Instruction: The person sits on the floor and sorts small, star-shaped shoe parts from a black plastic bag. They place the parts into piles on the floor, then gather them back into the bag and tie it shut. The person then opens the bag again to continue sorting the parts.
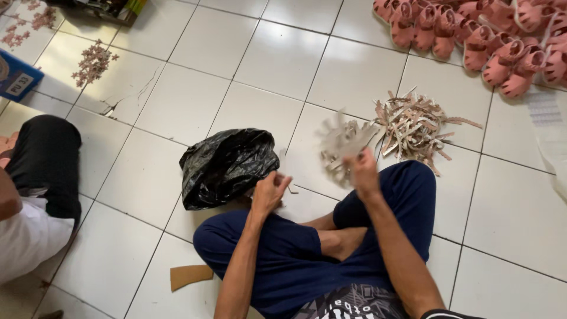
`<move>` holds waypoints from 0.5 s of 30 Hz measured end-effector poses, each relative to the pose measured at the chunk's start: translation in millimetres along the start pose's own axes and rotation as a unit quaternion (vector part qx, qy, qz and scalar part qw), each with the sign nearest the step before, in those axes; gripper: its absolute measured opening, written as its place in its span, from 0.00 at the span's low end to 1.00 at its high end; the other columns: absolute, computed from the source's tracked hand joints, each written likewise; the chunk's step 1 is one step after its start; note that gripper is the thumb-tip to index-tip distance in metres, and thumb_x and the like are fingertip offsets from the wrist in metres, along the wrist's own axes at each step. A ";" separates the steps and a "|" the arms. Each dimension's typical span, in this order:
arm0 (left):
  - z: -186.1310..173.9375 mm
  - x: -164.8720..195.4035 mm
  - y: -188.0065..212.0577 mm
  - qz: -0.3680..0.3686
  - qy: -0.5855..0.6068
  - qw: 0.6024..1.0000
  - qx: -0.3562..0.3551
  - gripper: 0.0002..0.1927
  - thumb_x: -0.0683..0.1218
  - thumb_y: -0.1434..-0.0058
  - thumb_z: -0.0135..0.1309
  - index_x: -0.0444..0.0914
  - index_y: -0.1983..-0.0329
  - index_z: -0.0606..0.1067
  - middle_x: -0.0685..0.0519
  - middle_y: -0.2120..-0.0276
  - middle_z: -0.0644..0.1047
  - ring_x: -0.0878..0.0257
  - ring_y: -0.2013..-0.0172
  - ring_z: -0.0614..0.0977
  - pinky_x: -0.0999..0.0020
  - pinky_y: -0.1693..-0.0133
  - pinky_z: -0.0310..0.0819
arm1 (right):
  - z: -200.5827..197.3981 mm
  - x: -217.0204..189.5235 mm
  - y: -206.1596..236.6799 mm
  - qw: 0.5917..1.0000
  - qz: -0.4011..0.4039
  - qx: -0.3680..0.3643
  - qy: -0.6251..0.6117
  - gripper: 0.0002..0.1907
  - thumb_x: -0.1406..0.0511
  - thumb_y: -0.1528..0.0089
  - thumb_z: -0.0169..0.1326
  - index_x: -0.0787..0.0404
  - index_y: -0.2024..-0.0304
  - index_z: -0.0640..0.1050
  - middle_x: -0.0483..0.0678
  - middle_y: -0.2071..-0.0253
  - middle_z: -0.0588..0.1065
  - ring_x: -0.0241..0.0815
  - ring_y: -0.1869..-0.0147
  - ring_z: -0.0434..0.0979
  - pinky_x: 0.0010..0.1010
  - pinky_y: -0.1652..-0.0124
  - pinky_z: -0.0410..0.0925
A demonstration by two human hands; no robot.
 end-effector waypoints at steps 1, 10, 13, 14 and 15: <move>-5.1 -10.1 3.0 -0.054 -0.116 0.992 0.000 0.19 0.59 0.33 0.59 0.38 0.57 0.82 0.44 0.62 0.85 0.47 0.59 0.86 0.55 0.56 0.79 | -12.7 -9.1 -9.9 0.999 -0.032 0.018 -0.021 0.15 0.66 0.35 0.56 0.65 0.47 0.74 0.51 0.60 0.79 0.35 0.64 0.77 0.26 0.62 0.71; -21.9 -53.2 8.8 -0.116 -0.237 0.918 0.298 0.33 0.59 0.50 0.65 0.26 0.56 0.77 0.32 0.59 0.79 0.33 0.58 0.80 0.43 0.64 0.76 | 52.4 31.7 10.9 0.921 -0.193 0.053 0.334 0.27 0.58 0.40 0.63 0.65 0.43 0.75 0.56 0.48 0.76 0.51 0.47 0.78 0.41 0.50 0.71; -26.2 -58.9 -4.4 -0.294 -0.109 0.942 0.122 0.30 0.62 0.48 0.65 0.34 0.55 0.81 0.35 0.56 0.80 0.37 0.52 0.81 0.45 0.50 0.75 | 125.6 53.8 12.3 0.907 -0.150 -0.117 0.376 0.37 0.52 0.41 0.67 0.71 0.41 0.71 0.62 0.47 0.73 0.56 0.46 0.76 0.44 0.48 0.70; -28.3 -57.8 -5.5 -0.300 -0.104 0.941 0.113 0.32 0.65 0.49 0.65 0.33 0.57 0.82 0.35 0.56 0.81 0.38 0.52 0.82 0.47 0.50 0.76 | 138.3 57.6 16.2 0.902 -0.130 -0.111 0.396 0.37 0.52 0.42 0.67 0.70 0.41 0.71 0.61 0.48 0.75 0.56 0.47 0.76 0.44 0.49 0.70; -29.4 -56.3 -6.6 -0.306 -0.098 0.941 0.105 0.35 0.68 0.50 0.65 0.32 0.59 0.83 0.36 0.56 0.82 0.40 0.52 0.83 0.49 0.49 0.77 | 152.8 61.0 19.7 0.896 -0.112 -0.106 0.417 0.38 0.51 0.42 0.68 0.70 0.41 0.71 0.60 0.50 0.76 0.56 0.47 0.77 0.44 0.50 0.70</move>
Point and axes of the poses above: each hand's wrist, its own y-axis away from the middle knuckle, its own z-axis out of the palm, x = y × z, the point moved 2 cm from there along -y, towards the middle knuckle
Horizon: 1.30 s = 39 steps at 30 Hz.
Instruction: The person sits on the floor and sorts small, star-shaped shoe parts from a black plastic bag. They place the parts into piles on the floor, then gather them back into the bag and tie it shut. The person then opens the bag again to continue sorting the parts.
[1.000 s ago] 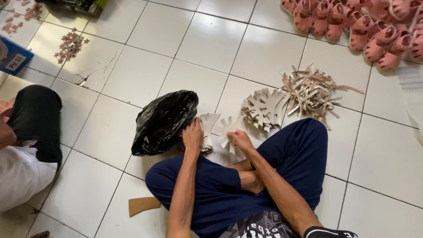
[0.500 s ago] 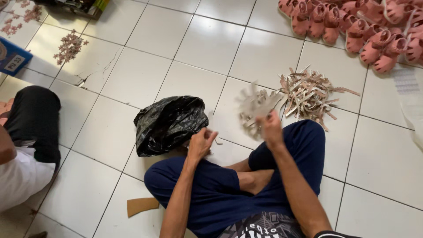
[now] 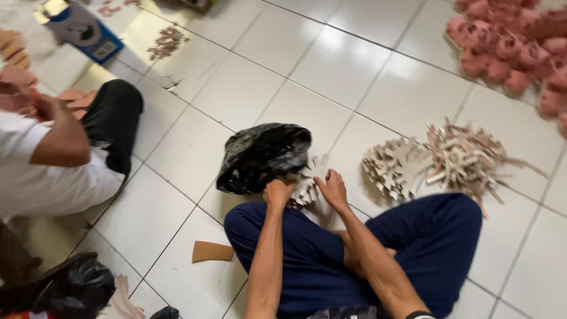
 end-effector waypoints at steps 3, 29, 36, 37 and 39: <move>-1.5 5.0 2.8 0.060 0.007 0.998 0.007 0.35 0.67 0.56 0.68 0.34 0.59 0.82 0.35 0.58 0.81 0.39 0.54 0.83 0.48 0.52 0.78 | 11.5 -16.2 -11.6 0.997 0.065 -0.036 -0.002 0.39 0.51 0.46 0.69 0.69 0.43 0.72 0.57 0.56 0.80 0.54 0.52 0.80 0.43 0.53 0.72; 21.9 32.9 32.7 0.206 0.180 0.957 -0.098 0.55 0.60 0.58 0.70 0.21 0.36 0.62 0.27 0.46 0.75 0.40 0.44 0.78 0.58 0.43 0.74 | -8.2 16.6 3.8 0.992 0.061 -0.112 -0.010 0.31 0.49 0.52 0.70 0.65 0.56 0.83 0.54 0.64 0.82 0.43 0.62 0.81 0.36 0.59 0.72; 23.3 34.6 40.0 0.175 0.205 0.959 -0.089 0.52 0.59 0.57 0.66 0.27 0.33 0.64 0.32 0.47 0.77 0.43 0.44 0.79 0.59 0.44 0.74 | 1.3 17.2 11.5 0.963 0.124 -0.144 -0.192 0.28 0.53 0.50 0.65 0.68 0.57 0.84 0.56 0.64 0.83 0.48 0.62 0.82 0.38 0.61 0.73; 23.9 35.0 38.7 0.182 0.219 0.951 -0.124 0.49 0.60 0.56 0.65 0.26 0.37 0.68 0.33 0.48 0.79 0.44 0.45 0.81 0.59 0.45 0.75 | 0.5 17.3 11.8 0.952 0.148 -0.155 -0.217 0.28 0.53 0.49 0.65 0.70 0.57 0.84 0.57 0.64 0.83 0.49 0.62 0.81 0.40 0.62 0.72; 26.6 35.9 35.6 0.196 0.243 0.930 -0.194 0.44 0.63 0.53 0.63 0.24 0.43 0.78 0.35 0.50 0.83 0.48 0.48 0.84 0.60 0.46 0.76 | -2.0 17.7 13.3 0.951 0.184 -0.149 -0.200 0.28 0.53 0.47 0.64 0.72 0.57 0.83 0.58 0.64 0.82 0.49 0.61 0.82 0.40 0.61 0.73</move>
Point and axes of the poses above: each hand's wrist, its own y-axis away from the middle knuckle, its own z-axis out of the palm, x = y × z, the point moved 2 cm from there along -y, towards the middle knuckle
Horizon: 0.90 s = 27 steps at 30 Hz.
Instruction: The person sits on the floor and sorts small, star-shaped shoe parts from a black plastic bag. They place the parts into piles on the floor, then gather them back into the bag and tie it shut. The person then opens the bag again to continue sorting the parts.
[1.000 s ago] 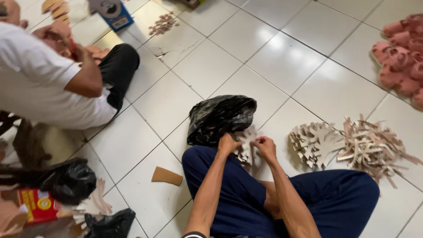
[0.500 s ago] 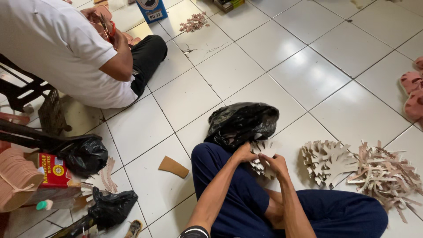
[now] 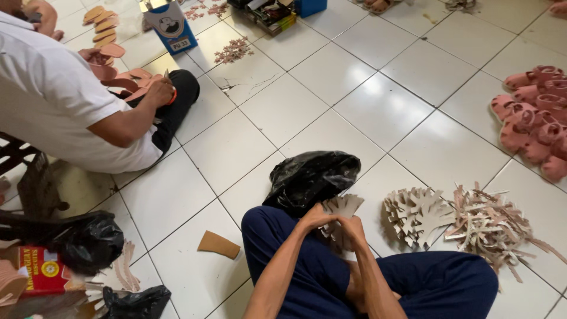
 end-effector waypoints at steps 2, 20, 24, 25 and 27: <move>-1.3 -0.8 -3.9 0.045 0.018 0.998 0.042 0.47 0.59 0.55 0.69 0.26 0.38 0.70 0.37 0.46 0.78 0.49 0.45 0.79 0.60 0.45 0.73 | 0.1 -1.3 1.3 0.996 0.021 0.052 0.075 0.28 0.53 0.45 0.64 0.73 0.57 0.82 0.60 0.65 0.83 0.48 0.60 0.84 0.39 0.60 0.74; -71.9 27.3 42.3 0.148 -0.408 0.806 0.403 0.39 0.57 0.51 0.65 0.29 0.43 0.68 0.35 0.45 0.71 0.39 0.41 0.71 0.44 0.44 0.63 | -63.9 42.2 0.1 0.918 -0.033 0.019 -0.395 0.21 0.62 0.36 0.58 0.71 0.46 0.77 0.50 0.45 0.77 0.43 0.38 0.74 0.32 0.36 0.63; -91.1 -13.1 23.2 -0.078 -0.460 0.837 0.286 0.41 0.48 0.46 0.63 0.29 0.32 0.62 0.40 0.48 0.75 0.45 0.48 0.78 0.46 0.50 0.73 | -76.4 35.1 2.5 0.916 -0.072 0.021 -0.393 0.30 0.56 0.37 0.56 0.70 0.38 0.71 0.52 0.36 0.71 0.44 0.29 0.67 0.33 0.31 0.58; -94.3 -20.8 20.2 -0.085 -0.448 0.840 0.295 0.32 0.46 0.43 0.60 0.31 0.37 0.65 0.41 0.52 0.77 0.45 0.51 0.80 0.47 0.53 0.75 | -75.7 28.5 4.8 0.921 -0.074 0.016 -0.381 0.32 0.54 0.37 0.55 0.68 0.36 0.70 0.52 0.33 0.69 0.43 0.27 0.64 0.33 0.30 0.56; -100.3 -28.4 14.1 -0.091 -0.422 0.843 0.320 0.16 0.42 0.36 0.55 0.35 0.45 0.71 0.43 0.60 0.82 0.46 0.57 0.85 0.48 0.57 0.79 | -71.5 5.1 1.8 0.936 -0.083 0.002 -0.341 0.35 0.52 0.38 0.54 0.67 0.35 0.69 0.53 0.30 0.67 0.43 0.25 0.62 0.33 0.30 0.54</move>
Point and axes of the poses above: each hand's wrist, its own y-axis away from the middle knuckle, its own z-axis out of the palm, x = y × z, the point moved 2 cm from there along -y, towards the middle knuckle
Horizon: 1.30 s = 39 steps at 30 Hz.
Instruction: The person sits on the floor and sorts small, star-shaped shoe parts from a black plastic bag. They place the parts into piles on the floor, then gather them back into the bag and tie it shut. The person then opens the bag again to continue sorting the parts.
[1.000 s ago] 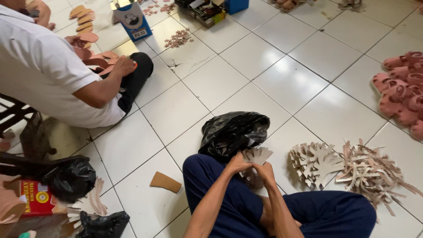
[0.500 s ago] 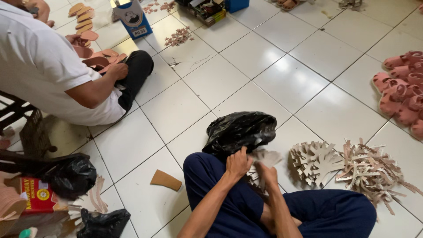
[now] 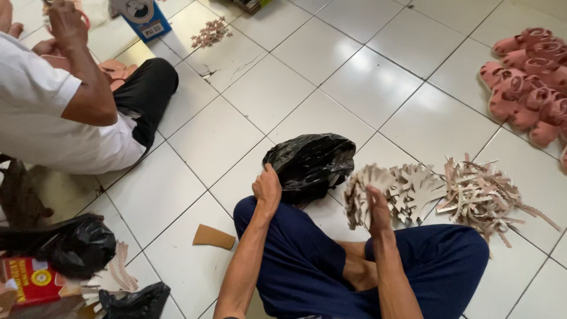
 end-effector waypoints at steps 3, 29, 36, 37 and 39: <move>-12.4 3.1 -1.2 0.039 0.126 0.983 0.126 0.08 0.44 0.33 0.54 0.38 0.53 0.74 0.45 0.66 0.82 0.43 0.67 0.84 0.48 0.65 0.79 | 26.9 -10.1 -3.8 0.991 0.079 -0.029 0.101 0.35 0.50 0.39 0.53 0.65 0.35 0.70 0.59 0.31 0.67 0.51 0.27 0.65 0.39 0.32 0.58; -55.5 14.8 37.6 0.128 0.390 0.906 0.104 0.23 0.49 0.28 0.50 0.30 0.36 0.68 0.35 0.42 0.72 0.41 0.42 0.75 0.53 0.43 0.71 | 97.1 -32.1 -41.0 0.812 -0.308 0.117 0.482 0.30 0.53 0.44 0.67 0.73 0.53 0.79 0.64 0.50 0.76 0.52 0.52 0.79 0.37 0.52 0.73; -39.0 19.0 30.6 0.159 0.306 0.937 0.055 0.26 0.44 0.41 0.59 0.27 0.42 0.70 0.37 0.39 0.69 0.39 0.41 0.72 0.51 0.43 0.70 | 65.8 -38.1 -77.1 0.915 0.025 0.107 0.389 0.26 0.61 0.43 0.66 0.78 0.55 0.73 0.70 0.55 0.77 0.56 0.60 0.77 0.44 0.60 0.68; -36.7 18.1 28.6 0.152 0.323 0.932 0.065 0.22 0.44 0.38 0.59 0.29 0.44 0.71 0.39 0.39 0.70 0.41 0.41 0.73 0.52 0.42 0.71 | 66.7 -38.1 -78.0 0.946 0.061 0.066 0.311 0.17 0.64 0.40 0.61 0.76 0.62 0.79 0.70 0.55 0.78 0.55 0.62 0.78 0.45 0.61 0.67; -32.8 16.9 23.7 0.141 0.361 0.917 0.090 0.14 0.43 0.34 0.58 0.32 0.47 0.75 0.44 0.40 0.73 0.44 0.41 0.76 0.54 0.40 0.73 | 64.2 -44.8 -79.1 0.928 0.001 0.132 0.347 0.18 0.61 0.35 0.56 0.76 0.61 0.78 0.65 0.60 0.78 0.53 0.61 0.78 0.45 0.58 0.68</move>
Point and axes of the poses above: each hand's wrist, its own y-axis away from the middle knuckle, its own z-axis out of the palm, x = y × z, the point moved 2 cm from there along -y, towards the middle knuckle
